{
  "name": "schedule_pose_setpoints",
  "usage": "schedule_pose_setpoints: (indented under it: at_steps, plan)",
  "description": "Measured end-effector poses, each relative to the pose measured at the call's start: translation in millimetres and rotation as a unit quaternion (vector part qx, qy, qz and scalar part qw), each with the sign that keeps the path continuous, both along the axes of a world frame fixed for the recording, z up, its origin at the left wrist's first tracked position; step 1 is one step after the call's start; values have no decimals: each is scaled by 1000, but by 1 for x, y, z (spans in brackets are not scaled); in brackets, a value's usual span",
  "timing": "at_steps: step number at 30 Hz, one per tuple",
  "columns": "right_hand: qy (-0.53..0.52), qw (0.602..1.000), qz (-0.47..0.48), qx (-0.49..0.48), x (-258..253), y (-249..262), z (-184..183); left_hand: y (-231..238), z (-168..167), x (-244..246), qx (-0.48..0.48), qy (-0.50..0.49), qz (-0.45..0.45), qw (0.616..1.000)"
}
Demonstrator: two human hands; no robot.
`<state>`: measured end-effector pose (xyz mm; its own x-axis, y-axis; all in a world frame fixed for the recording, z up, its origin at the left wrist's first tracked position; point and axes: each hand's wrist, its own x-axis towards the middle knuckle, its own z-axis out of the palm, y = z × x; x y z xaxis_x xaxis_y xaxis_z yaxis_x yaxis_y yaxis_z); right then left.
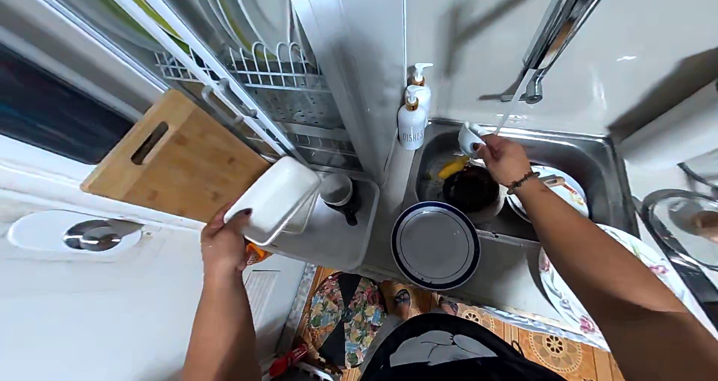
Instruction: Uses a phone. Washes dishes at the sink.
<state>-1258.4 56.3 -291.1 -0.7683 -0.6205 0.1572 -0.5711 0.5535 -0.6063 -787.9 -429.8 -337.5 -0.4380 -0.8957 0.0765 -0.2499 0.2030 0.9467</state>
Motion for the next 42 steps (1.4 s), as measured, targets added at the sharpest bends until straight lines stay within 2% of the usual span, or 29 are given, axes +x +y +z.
schedule_pose_setpoints:
  at_steps: [3, 5, 8, 10, 13, 14, 15, 17, 18, 20, 22, 23, 24, 26, 27, 29, 31, 32, 33, 35, 36, 37, 38, 40, 42]
  plan:
    - [108, 993, 7, 41, 3, 6, -8, -77, -103, 25, 31, -8, 88, 996]
    - [134, 989, 9, 68, 6, 6, -12, -95, -144, 19, 43, -32, 120, 991]
    - [159, 983, 5, 89, 8, 10, -19, -102, -176, 5, 7, -64, 126, 990]
    - [176, 980, 3, 90, 8, 14, -23, -120, -199, 7, -73, -95, 107, 987]
    - [149, 986, -7, 78, 9, 21, -21, -139, -198, 17, -220, -98, 68, 968]
    - [117, 991, -14, 70, 9, 23, -19, -130, -175, 14, -258, -60, 35, 964]
    - [70, 996, -24, 55, 7, 25, -15, -103, -133, -2, -276, 1, -7, 961]
    - [-48, 997, -56, -9, -2, 25, -8, 2, -34, -70, -253, 152, -102, 950]
    - [-99, 991, -71, -46, -6, 24, -6, 65, 3, -112, -228, 178, -165, 943]
    - [-169, 975, -102, -102, -12, 19, 3, 189, 47, -205, -172, 134, -297, 930]
    - [-236, 954, -138, -126, -15, 11, 17, 272, 44, -298, -174, 107, -389, 898]
    - [-275, 938, -157, -139, -16, 6, 24, 297, 30, -338, -175, 106, -412, 888]
    - [-315, 920, -171, -157, -15, 2, 29, 316, 18, -370, -137, 100, -429, 887]
    - [-363, 887, -186, -217, -12, -7, 31, 354, 17, -408, 42, 90, -414, 905]
    - [-354, 882, -188, -248, -6, -12, 30, 369, 17, -420, 137, 105, -372, 912]
    - [-308, 908, -136, -251, 13, -12, 26, 391, 27, -435, 294, 126, -292, 901]
    - [-181, 969, -43, -164, 30, 0, -3, 395, 42, -441, 384, 145, -271, 870]
    - [-73, 991, 2, -112, 29, 13, -23, 389, 44, -444, 409, 134, -293, 854]
    - [26, 997, 47, -50, 22, 30, -39, 379, 39, -448, 431, 103, -331, 833]
    - [135, 983, 104, 74, -6, 57, -61, 347, -2, -464, 475, 40, -422, 771]
    - [133, 978, 94, 131, -19, 57, -72, 325, -41, -476, 496, 46, -473, 727]
    - [114, 980, 75, 146, -27, 49, -81, 320, -64, -484, 505, 51, -474, 719]
    - [70, 989, 54, 122, -27, 36, -85, 327, -71, -487, 502, 65, -441, 742]
    - [-53, 998, 0, -17, -15, 12, -74, 351, -71, -488, 448, 120, -357, 811]
    - [-184, 969, -79, -142, -5, 9, -40, 362, -96, -492, 348, 176, -313, 866]
